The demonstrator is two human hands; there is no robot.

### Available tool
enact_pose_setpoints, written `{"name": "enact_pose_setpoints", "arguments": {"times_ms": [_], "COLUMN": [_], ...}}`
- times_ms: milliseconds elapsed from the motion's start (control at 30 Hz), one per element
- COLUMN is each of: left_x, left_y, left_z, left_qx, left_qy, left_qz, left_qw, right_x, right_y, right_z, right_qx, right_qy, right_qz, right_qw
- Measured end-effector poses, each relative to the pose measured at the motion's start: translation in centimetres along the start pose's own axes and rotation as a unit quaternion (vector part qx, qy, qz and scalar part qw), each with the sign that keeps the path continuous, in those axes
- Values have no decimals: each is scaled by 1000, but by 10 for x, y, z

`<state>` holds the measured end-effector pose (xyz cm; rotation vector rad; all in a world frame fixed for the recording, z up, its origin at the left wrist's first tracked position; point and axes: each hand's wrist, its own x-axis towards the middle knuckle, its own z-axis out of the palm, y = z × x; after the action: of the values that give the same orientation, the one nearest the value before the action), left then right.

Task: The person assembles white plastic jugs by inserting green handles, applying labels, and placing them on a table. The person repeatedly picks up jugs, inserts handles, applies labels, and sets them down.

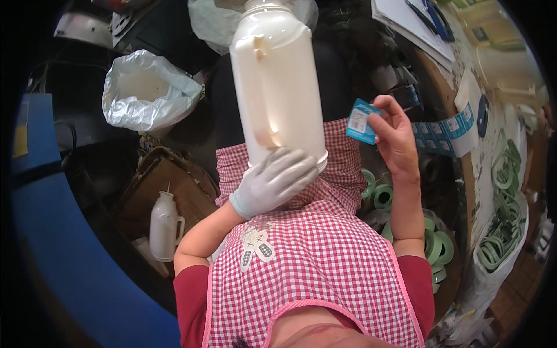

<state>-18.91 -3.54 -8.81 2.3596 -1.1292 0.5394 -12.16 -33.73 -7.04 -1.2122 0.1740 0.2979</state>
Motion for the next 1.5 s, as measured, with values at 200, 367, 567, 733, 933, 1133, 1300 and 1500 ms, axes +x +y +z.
{"name": "enact_pose_setpoints", "arguments": {"times_ms": [200, 367, 567, 733, 933, 1133, 1300, 1500], "left_x": [-19, -33, -31, -30, -33, -33, -35, -35], "left_y": [-1, -4, -6, -4, -5, -5, -4, -5], "left_z": [8, 25, 19, 19, 20, 21, 21, 22], "left_qx": [10, -57, -42, -53, -41, -45, -24, -19], "left_qy": [137, 79, 62, 66, 71, 82, 63, 61], "left_qz": [-293, -270, -246, -253, -248, -239, -243, -249], "left_qw": [946, 958, 966, 964, 965, 967, 968, 966], "right_x": [-7, 1, -1, 0, 0, -4, -3, -35], "right_y": [19, 17, 15, 12, 12, 15, 15, 28], "right_z": [30, 59, 70, 77, 77, 83, 75, 85], "right_qx": [-45, -92, -132, -152, -167, -176, -409, -216], "right_qy": [-42, -101, -100, -93, -91, -78, -72, -126], "right_qz": [39, 72, 76, 76, 78, 52, -66, -16], "right_qw": [997, 988, 983, 981, 979, 980, 907, 968]}}
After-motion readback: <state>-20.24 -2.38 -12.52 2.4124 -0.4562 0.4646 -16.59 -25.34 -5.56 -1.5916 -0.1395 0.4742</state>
